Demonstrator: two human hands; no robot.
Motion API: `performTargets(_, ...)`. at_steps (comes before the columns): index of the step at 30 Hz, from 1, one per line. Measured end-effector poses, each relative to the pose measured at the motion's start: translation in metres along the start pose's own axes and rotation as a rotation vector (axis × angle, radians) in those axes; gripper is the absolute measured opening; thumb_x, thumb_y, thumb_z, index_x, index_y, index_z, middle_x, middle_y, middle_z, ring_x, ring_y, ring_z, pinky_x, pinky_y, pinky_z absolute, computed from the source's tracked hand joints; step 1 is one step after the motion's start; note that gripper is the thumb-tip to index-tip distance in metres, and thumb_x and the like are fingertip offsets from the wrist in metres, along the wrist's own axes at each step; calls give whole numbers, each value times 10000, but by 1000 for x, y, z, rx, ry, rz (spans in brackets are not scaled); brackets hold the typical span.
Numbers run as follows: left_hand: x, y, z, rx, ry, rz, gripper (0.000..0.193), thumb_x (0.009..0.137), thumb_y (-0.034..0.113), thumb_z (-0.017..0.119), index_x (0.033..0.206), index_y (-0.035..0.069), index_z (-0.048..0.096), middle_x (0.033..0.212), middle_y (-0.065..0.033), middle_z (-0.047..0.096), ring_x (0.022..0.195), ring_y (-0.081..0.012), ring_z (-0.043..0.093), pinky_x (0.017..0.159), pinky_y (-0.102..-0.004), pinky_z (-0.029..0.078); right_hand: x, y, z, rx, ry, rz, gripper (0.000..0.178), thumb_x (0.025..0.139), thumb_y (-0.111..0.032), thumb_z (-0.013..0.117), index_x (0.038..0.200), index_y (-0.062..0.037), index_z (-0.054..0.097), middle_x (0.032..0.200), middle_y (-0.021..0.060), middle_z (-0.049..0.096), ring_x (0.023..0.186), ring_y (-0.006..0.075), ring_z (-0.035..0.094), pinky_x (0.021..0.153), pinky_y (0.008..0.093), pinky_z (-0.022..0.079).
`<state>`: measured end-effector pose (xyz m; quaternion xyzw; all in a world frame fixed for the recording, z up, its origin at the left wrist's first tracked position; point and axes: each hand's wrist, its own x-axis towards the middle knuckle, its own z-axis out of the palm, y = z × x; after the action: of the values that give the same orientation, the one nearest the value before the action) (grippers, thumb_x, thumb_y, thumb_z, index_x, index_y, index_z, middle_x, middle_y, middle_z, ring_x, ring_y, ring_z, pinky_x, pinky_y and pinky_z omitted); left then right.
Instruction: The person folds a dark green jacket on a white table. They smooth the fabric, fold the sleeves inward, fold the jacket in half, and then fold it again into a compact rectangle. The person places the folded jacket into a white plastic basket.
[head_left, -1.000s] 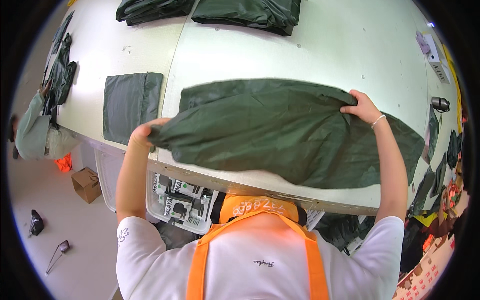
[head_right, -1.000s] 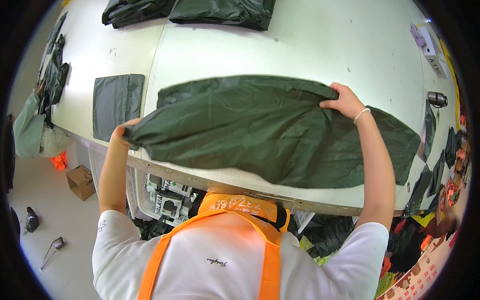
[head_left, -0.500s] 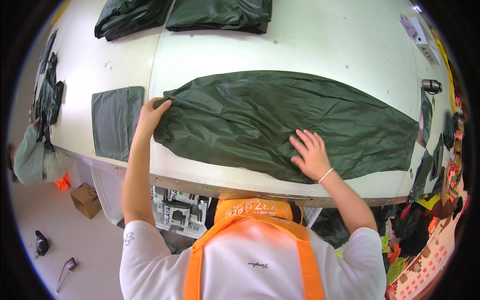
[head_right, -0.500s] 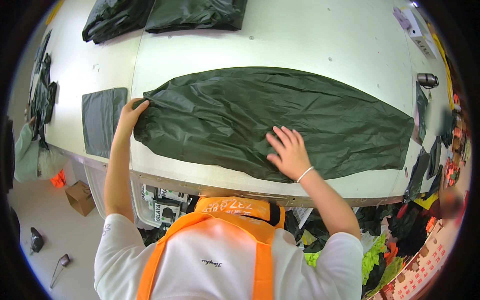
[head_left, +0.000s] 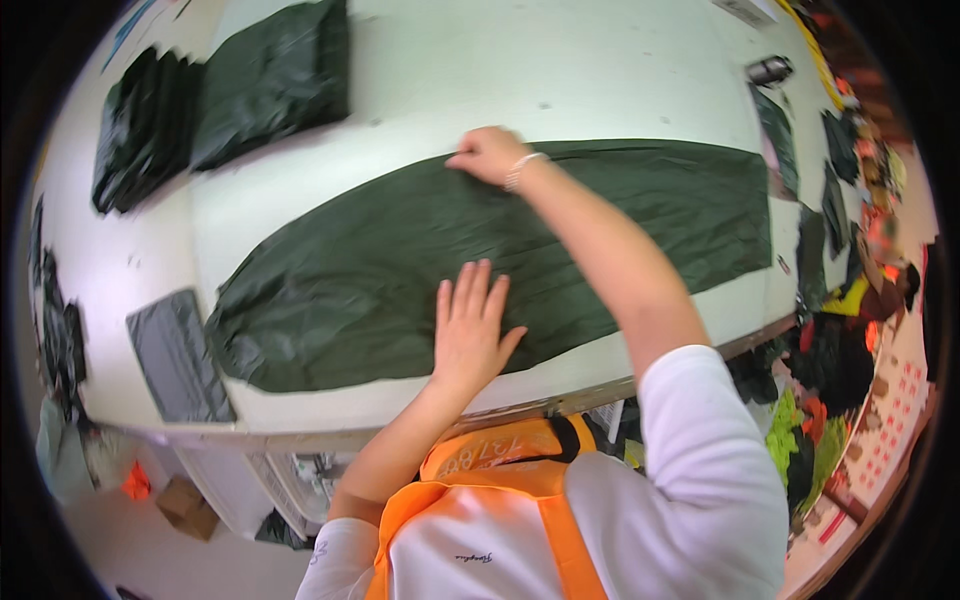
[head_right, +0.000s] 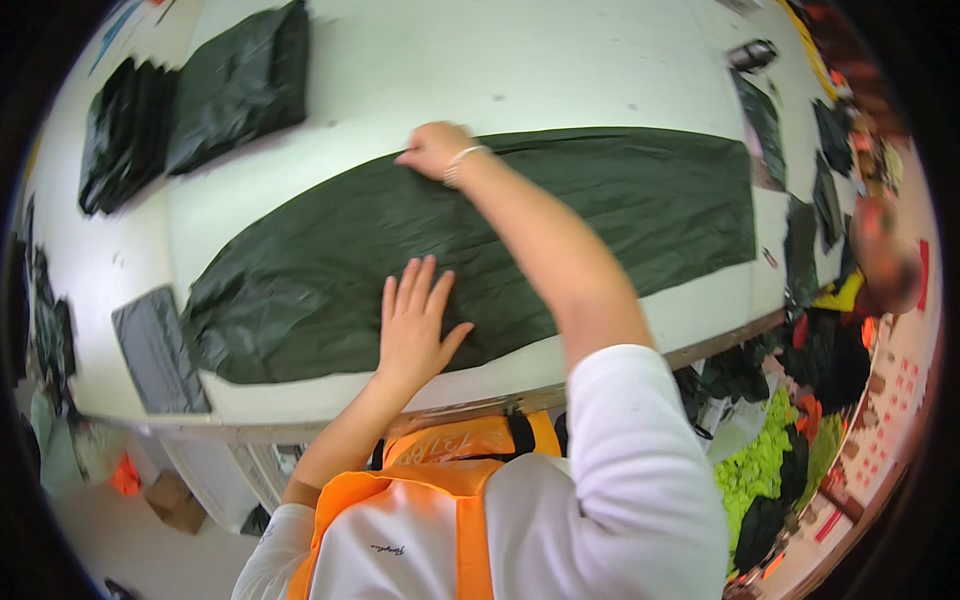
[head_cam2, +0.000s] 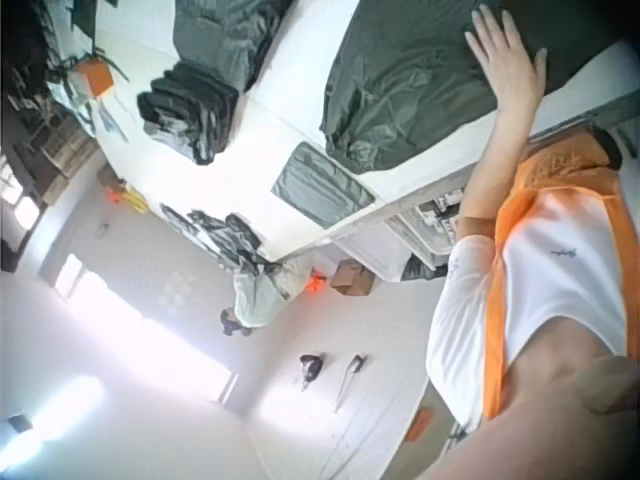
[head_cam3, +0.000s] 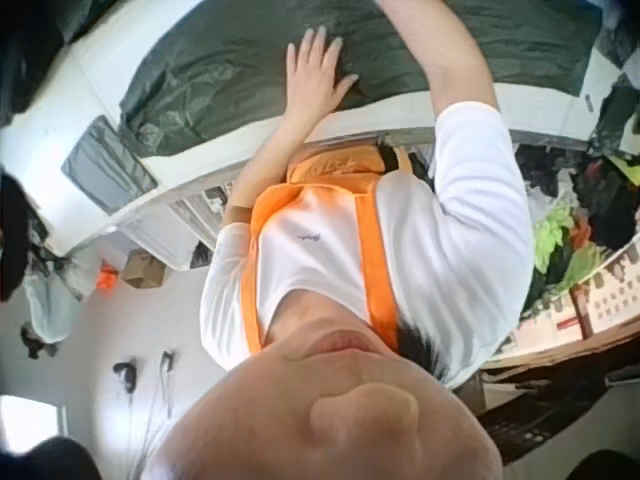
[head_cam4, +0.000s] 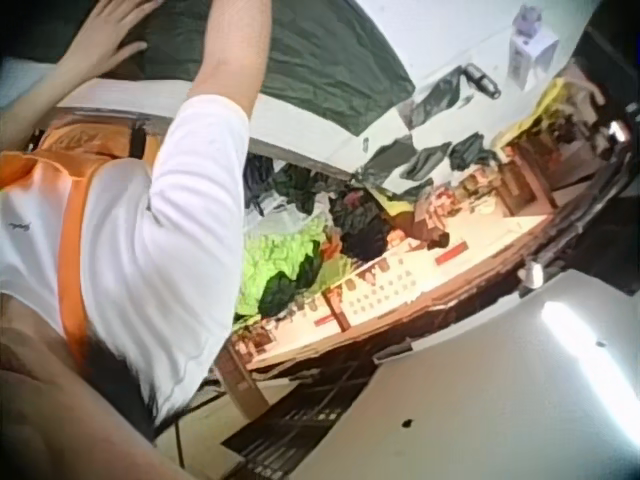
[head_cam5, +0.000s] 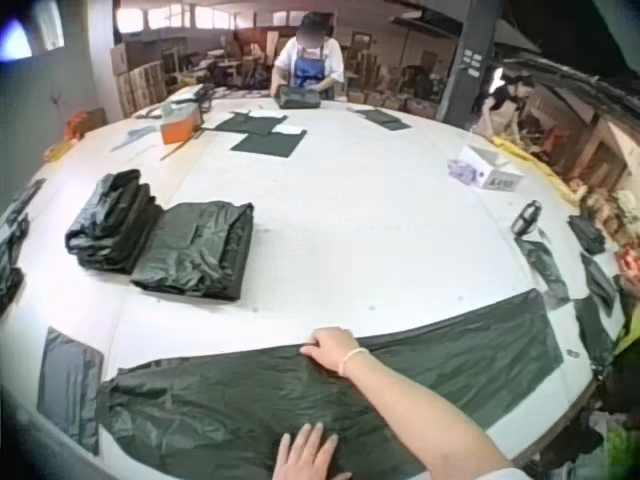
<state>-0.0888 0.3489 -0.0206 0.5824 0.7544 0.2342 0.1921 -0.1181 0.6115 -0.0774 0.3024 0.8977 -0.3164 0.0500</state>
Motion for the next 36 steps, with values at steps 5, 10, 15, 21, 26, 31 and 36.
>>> performTargets(5, 30, 2, 47, 211, -70, -52, 758, 734, 447, 674, 1375, 156, 392, 1485, -149, 230, 1366, -375, 184, 1063, -583, 145, -47, 2, 15, -238, 549, -200, 414, 743, -216, 682, 1089, -37, 545, 1200, 173, 502, 1138, 358, 443, 953, 460, 355)
performTargets(10, 31, -2, 59, 346, -127, -52, 803, 680, 446, 698, 1362, 135, 410, 1489, -168, 218, 1374, -399, 147, 1068, -601, 89, -131, 90, -1, -185, 375, 19, 761, 826, -465, 560, 1383, -14, 304, 1476, 229, 174, 1367, 425, 119, 1070, 590, 117)
performTargets(15, 30, -3, 63, 450, -170, -31, 817, 705, 511, 630, 1373, 109, 384, 1486, -192, 213, 1367, -433, 140, 1066, -612, 54, -176, 292, -116, -293, 520, 674, 873, 857, -565, 429, 1426, 32, 143, 1481, 285, 75, 1382, 429, 33, 1044, 647, 55)
performTargets(21, 34, -9, 72, 492, -185, 38, 780, 784, 612, 478, 1359, 93, 385, 1475, -224, 208, 1354, -464, 140, 1059, -623, 51, -263, 515, -211, -194, 682, 1278, 949, 835, -700, 308, 1434, 18, 144, 1507, 206, 94, 1410, 313, 35, 1089, 566, 32)
performTargets(26, 30, -6, 76, 463, -170, 42, 770, 801, 600, 468, 1366, 84, 374, 1476, -233, 196, 1352, -470, 136, 1060, -620, 53, -322, 497, -204, -357, 870, 552, 563, 893, -347, 528, 1334, -24, 391, 1375, 225, 382, 1299, 364, 329, 1061, 492, 250)
performTargets(31, 31, -3, 73, 476, -189, 33, 763, 799, 594, 490, 1350, 75, 400, 1477, -219, 205, 1355, -453, 143, 1071, -603, 61, -422, 414, -178, -353, 277, 38, 482, 673, 30, 532, 1146, -56, 562, 1238, 126, 525, 1165, 292, 480, 994, 438, 364)
performTargets(36, 35, 2, 67, 450, -196, 37, 702, 767, 516, 588, 1328, 118, 450, 1476, -170, 248, 1352, -427, 181, 1064, -607, 100, -459, 413, -160, -523, 133, 60, 645, 677, -4, 586, 1301, -94, 448, 1407, 107, 361, 1277, 265, 367, 1066, 435, 278)
